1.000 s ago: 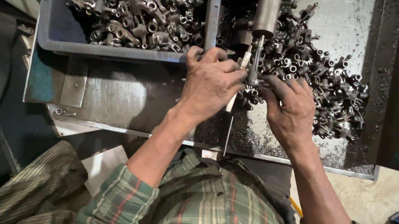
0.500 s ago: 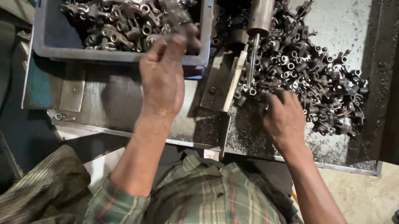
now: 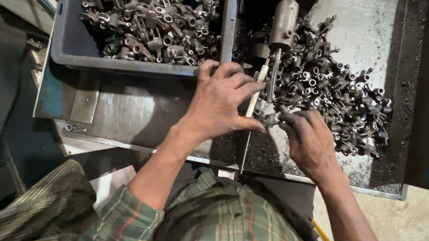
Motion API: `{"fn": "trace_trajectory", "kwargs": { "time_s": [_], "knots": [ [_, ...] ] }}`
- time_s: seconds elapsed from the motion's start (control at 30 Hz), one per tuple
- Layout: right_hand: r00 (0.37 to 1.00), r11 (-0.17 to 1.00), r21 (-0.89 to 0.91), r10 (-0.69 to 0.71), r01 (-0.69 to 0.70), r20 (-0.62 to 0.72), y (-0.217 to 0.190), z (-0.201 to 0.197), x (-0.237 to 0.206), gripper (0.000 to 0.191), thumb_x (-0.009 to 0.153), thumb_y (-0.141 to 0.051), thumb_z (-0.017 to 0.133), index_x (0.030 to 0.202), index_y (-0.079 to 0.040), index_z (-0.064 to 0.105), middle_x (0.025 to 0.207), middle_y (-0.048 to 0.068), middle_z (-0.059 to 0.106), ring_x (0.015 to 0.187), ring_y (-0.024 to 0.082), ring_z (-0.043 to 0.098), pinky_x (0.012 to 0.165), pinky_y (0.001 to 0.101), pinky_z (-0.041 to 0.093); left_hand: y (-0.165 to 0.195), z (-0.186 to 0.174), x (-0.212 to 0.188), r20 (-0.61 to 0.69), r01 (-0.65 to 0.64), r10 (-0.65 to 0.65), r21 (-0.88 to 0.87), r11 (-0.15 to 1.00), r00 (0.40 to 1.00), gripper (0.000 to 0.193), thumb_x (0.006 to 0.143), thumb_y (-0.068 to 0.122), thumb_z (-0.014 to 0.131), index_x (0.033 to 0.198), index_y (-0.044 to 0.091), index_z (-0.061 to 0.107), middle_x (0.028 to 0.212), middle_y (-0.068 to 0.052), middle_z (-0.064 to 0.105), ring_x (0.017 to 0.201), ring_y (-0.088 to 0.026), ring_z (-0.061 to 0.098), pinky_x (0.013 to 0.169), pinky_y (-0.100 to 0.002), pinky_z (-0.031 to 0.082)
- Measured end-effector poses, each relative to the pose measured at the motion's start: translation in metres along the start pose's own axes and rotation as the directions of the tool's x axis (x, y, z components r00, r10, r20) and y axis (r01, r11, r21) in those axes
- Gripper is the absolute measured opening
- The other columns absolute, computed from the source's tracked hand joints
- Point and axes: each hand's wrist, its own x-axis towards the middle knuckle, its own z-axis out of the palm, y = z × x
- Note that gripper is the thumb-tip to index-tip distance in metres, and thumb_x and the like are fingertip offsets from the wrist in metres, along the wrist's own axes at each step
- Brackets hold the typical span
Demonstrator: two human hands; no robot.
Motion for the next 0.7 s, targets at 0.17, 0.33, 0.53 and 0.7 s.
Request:
{"fn": "trace_trajectory", "kwargs": {
  "time_s": [0.17, 0.33, 0.53, 0.7],
  "knots": [
    [0.998, 0.999, 0.024, 0.027, -0.025, -0.064, -0.002, 0.011, 0.009, 0.021, 0.095, -0.006, 0.074, 0.115, -0.005, 0.068, 0.101, 0.013, 0.065, 0.089, 0.029, 0.063, 0.072, 0.0387, 0.052, -0.003, 0.003, -0.002, 0.026, 0.006, -0.006, 0.011, 1.0, 1.0, 0.065, 0.065, 0.056, 0.087, 0.116, 0.017, 0.075, 0.112, 0.001, 0.072, 0.124, -0.024, 0.054, 0.108, -0.052, 0.025],
    [0.991, 0.999, -0.012, 0.029, -0.03, -0.127, -0.005, 0.014, 0.015, 0.017, 0.097, -0.006, 0.072, 0.114, -0.006, 0.069, 0.108, 0.012, 0.066, 0.1, 0.03, 0.064, 0.084, 0.0399, 0.054, -0.001, 0.006, -0.003, -0.02, 0.015, -0.015, 0.025, 1.0, 1.0, 0.047, 0.071, 0.045, 0.088, 0.108, 0.019, 0.077, 0.108, 0.003, 0.072, 0.123, -0.022, 0.055, 0.109, -0.052, 0.026],
    [0.989, 0.996, -0.087, -0.006, -0.007, -0.149, -0.014, 0.012, 0.017, 0.019, 0.096, -0.007, 0.074, 0.113, -0.006, 0.068, 0.108, 0.011, 0.066, 0.102, 0.03, 0.063, 0.087, 0.0417, 0.051, 0.006, 0.009, -0.002, -0.053, 0.078, -0.076, 0.039, 0.996, 0.996, 0.044, 0.073, 0.039, 0.088, 0.109, 0.016, 0.076, 0.103, 0.002, 0.071, 0.121, -0.023, 0.055, 0.11, -0.051, 0.027],
    [0.99, 0.993, -0.116, -0.007, -0.009, -0.139, -0.019, 0.005, 0.029, 0.021, 0.095, -0.007, 0.075, 0.115, -0.007, 0.069, 0.105, 0.011, 0.064, 0.096, 0.03, 0.061, 0.084, 0.0404, 0.049, 0.014, 0.01, 0.001, -0.034, 0.124, -0.123, 0.038, 0.992, 0.992, 0.047, 0.067, 0.038, 0.087, 0.106, 0.017, 0.075, 0.106, 0.001, 0.071, 0.12, -0.026, 0.054, 0.107, -0.054, 0.027]
  ]
}}
